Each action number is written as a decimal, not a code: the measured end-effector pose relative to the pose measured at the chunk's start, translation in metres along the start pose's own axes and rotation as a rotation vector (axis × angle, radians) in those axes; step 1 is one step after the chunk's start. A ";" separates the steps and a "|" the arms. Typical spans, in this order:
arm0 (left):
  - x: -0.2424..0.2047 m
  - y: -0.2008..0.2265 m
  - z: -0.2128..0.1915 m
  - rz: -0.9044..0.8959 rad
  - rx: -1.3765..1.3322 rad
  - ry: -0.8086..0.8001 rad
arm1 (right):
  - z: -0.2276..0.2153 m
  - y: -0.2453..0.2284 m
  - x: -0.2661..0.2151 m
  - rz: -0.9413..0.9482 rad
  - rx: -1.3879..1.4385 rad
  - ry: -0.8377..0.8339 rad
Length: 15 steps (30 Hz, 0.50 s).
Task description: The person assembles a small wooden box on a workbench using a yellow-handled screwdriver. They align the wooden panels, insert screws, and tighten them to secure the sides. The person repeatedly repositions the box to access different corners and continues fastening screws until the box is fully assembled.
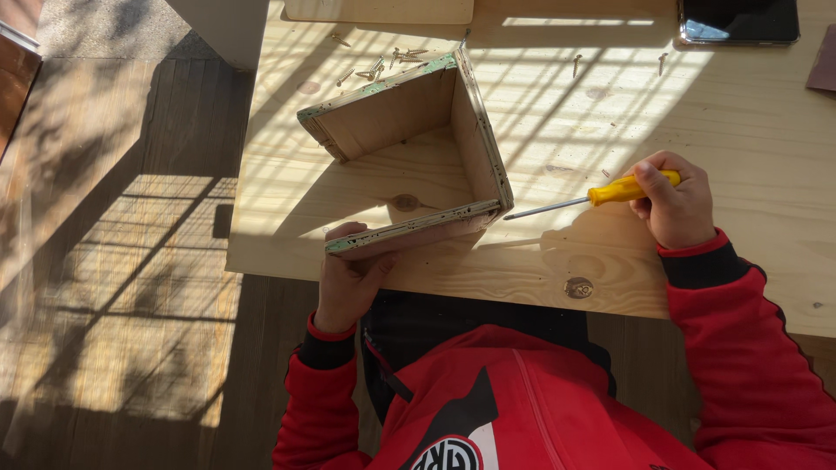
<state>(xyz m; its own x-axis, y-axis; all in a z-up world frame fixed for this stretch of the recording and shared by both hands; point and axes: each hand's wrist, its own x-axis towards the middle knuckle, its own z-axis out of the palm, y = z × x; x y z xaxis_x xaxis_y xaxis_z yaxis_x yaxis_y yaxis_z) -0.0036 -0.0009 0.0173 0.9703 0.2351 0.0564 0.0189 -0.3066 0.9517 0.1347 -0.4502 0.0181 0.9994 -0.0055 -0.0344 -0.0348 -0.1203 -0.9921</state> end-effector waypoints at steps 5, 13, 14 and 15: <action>0.001 -0.001 -0.001 0.046 0.058 -0.005 | -0.001 0.006 0.001 -0.097 -0.001 0.138; 0.000 -0.008 -0.004 0.110 0.002 -0.016 | 0.016 -0.016 -0.009 -0.705 -0.702 0.002; 0.000 -0.010 -0.006 0.164 0.028 -0.035 | 0.017 -0.013 -0.008 -0.744 -0.783 -0.013; 0.000 -0.012 -0.008 0.219 0.054 -0.054 | 0.017 -0.011 -0.008 -0.783 -0.865 -0.027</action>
<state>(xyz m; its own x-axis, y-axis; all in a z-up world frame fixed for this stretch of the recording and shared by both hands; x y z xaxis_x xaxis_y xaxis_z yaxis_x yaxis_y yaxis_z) -0.0060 0.0099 0.0082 0.9643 0.1081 0.2417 -0.1817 -0.3937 0.9011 0.1275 -0.4315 0.0274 0.7475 0.3899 0.5377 0.6125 -0.7179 -0.3308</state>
